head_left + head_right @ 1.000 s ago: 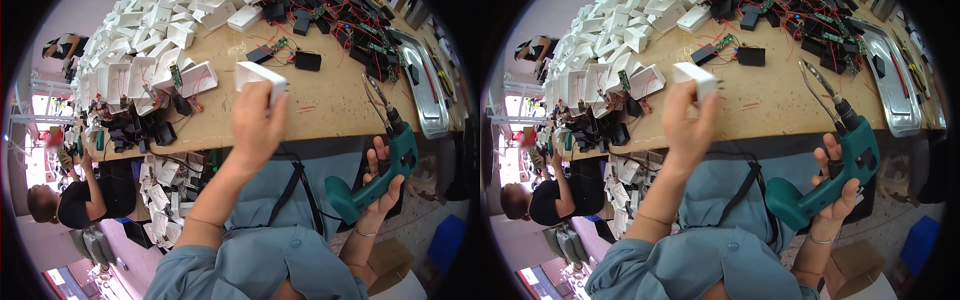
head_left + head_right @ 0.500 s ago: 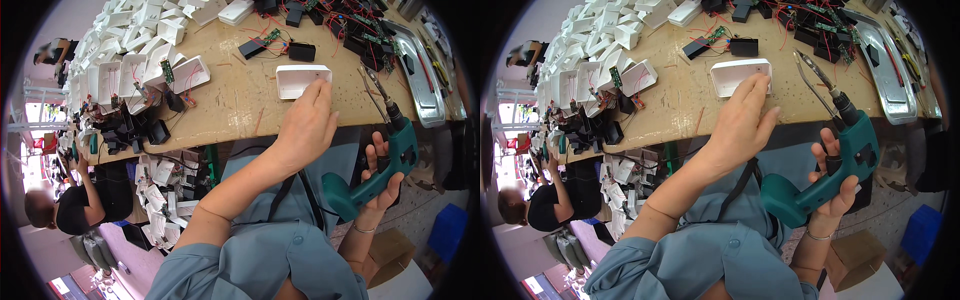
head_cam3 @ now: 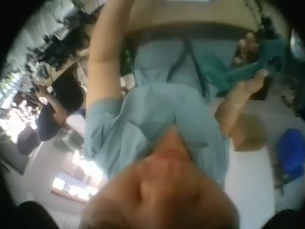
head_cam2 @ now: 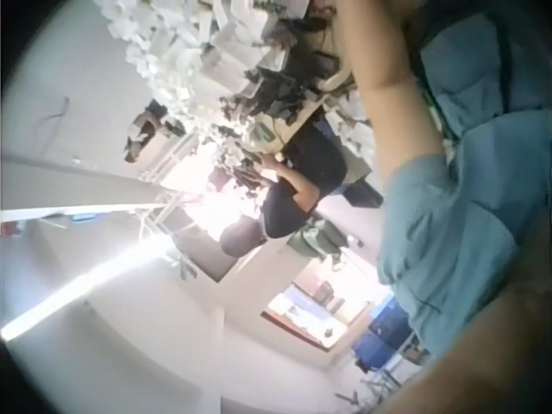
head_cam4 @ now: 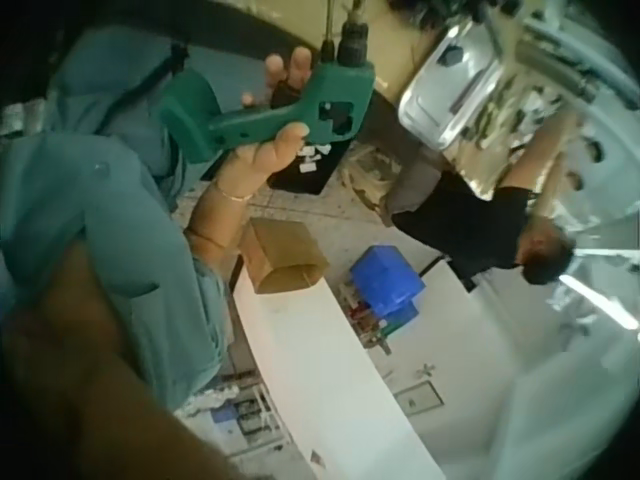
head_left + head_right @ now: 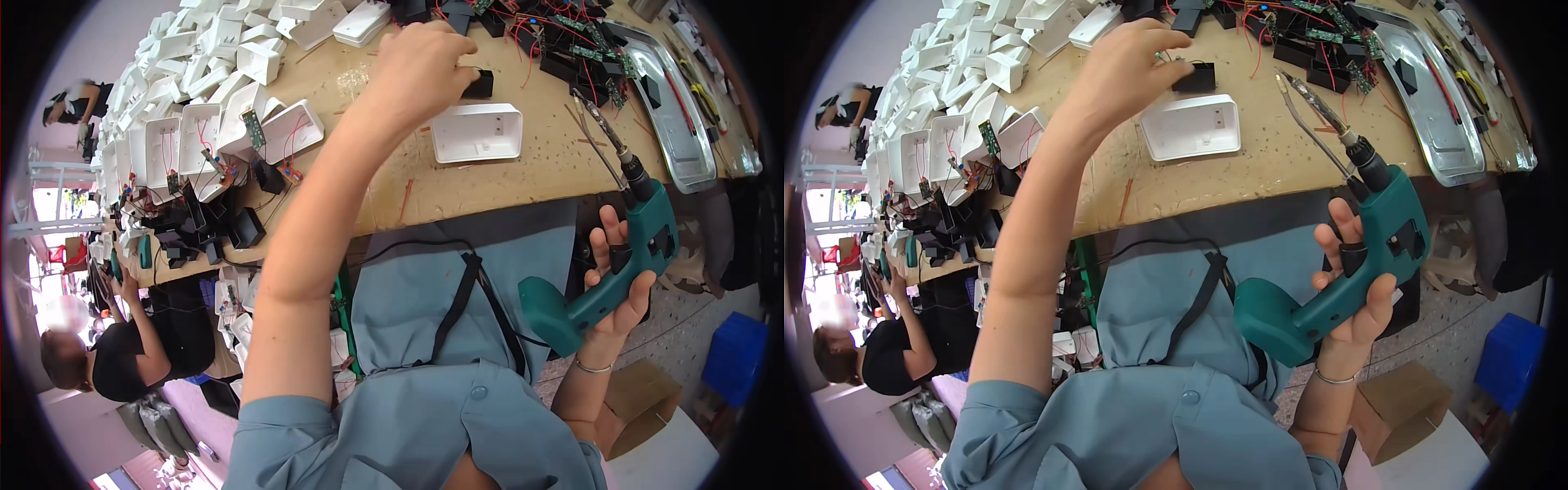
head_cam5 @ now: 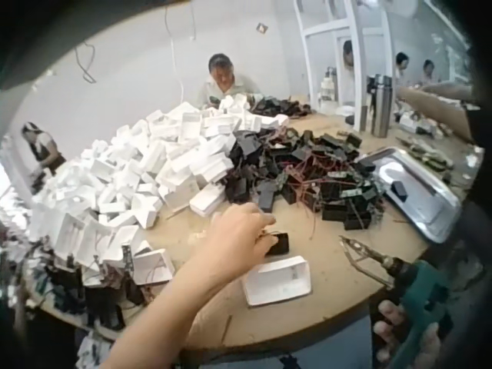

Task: The recorder is using a soldering iron to connect wires to electronic modules and housing them in plastic cases.

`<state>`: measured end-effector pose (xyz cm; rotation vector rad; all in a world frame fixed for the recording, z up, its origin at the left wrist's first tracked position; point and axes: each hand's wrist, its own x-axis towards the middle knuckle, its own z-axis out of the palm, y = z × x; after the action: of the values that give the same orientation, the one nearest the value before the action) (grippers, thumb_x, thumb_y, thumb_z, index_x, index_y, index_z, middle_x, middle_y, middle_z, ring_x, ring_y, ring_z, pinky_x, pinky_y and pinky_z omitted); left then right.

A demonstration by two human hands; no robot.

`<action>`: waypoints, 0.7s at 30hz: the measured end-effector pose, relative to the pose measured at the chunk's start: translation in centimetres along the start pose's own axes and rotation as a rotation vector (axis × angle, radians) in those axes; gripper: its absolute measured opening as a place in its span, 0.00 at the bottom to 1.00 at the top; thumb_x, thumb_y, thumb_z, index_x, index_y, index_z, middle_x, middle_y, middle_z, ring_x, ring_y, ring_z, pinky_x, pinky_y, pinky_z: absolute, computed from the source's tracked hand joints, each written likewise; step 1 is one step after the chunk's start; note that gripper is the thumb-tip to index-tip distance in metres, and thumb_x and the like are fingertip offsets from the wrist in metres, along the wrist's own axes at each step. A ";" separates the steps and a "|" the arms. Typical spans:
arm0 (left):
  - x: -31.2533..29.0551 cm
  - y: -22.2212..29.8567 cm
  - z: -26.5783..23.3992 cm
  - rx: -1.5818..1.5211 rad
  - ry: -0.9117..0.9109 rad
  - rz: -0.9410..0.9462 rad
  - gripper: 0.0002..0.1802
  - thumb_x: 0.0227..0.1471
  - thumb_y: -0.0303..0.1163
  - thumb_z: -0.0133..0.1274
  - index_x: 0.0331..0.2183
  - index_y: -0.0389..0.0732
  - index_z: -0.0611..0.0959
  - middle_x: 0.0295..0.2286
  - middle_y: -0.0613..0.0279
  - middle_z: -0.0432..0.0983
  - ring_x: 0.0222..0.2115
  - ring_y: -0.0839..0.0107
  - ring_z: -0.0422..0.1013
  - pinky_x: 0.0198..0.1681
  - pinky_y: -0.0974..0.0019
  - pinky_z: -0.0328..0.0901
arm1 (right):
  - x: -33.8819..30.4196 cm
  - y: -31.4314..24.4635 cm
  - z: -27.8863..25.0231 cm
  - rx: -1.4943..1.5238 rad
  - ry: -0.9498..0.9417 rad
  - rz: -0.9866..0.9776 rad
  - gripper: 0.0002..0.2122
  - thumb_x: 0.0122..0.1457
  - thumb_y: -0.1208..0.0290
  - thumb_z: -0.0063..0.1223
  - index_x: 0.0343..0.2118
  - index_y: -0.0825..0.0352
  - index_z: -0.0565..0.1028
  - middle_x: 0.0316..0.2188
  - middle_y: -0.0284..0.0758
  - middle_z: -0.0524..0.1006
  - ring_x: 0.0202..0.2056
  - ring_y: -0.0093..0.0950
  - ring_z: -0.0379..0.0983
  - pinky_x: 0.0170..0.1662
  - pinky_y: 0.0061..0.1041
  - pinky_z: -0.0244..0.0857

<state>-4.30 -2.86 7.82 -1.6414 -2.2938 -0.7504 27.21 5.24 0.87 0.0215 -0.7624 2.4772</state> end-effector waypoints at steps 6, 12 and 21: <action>2.2 -1.4 1.0 -0.003 -0.349 0.025 0.17 0.38 0.33 0.57 0.35 0.39 0.80 0.30 0.58 0.76 0.31 0.69 0.72 0.35 0.67 0.64 | -0.3 -0.2 -0.2 -0.004 0.034 -0.023 0.31 0.56 0.63 0.47 0.57 0.72 0.48 0.59 0.48 0.44 0.57 0.38 0.53 0.43 0.33 0.70; 1.5 -6.0 -5.1 -1.088 0.089 -0.246 0.09 0.47 0.23 0.50 0.35 0.35 0.77 0.32 0.64 0.74 0.33 0.74 0.70 0.38 0.71 0.64 | 0.0 -0.5 -0.4 -0.013 0.040 -0.019 0.31 0.56 0.63 0.48 0.57 0.72 0.48 0.59 0.48 0.44 0.57 0.37 0.53 0.42 0.32 0.70; -0.2 -6.5 -6.5 -1.648 0.435 -0.312 0.07 0.48 0.30 0.53 0.31 0.39 0.75 0.25 0.65 0.71 0.26 0.71 0.68 0.35 0.68 0.64 | 1.3 0.6 0.6 -0.042 -0.003 0.032 0.31 0.56 0.62 0.48 0.56 0.72 0.49 0.59 0.48 0.45 0.56 0.37 0.55 0.41 0.31 0.70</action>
<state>-11.04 -7.97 11.43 -1.0513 -1.3809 -3.1337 25.67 5.13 1.31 -0.0019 -0.8219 2.4909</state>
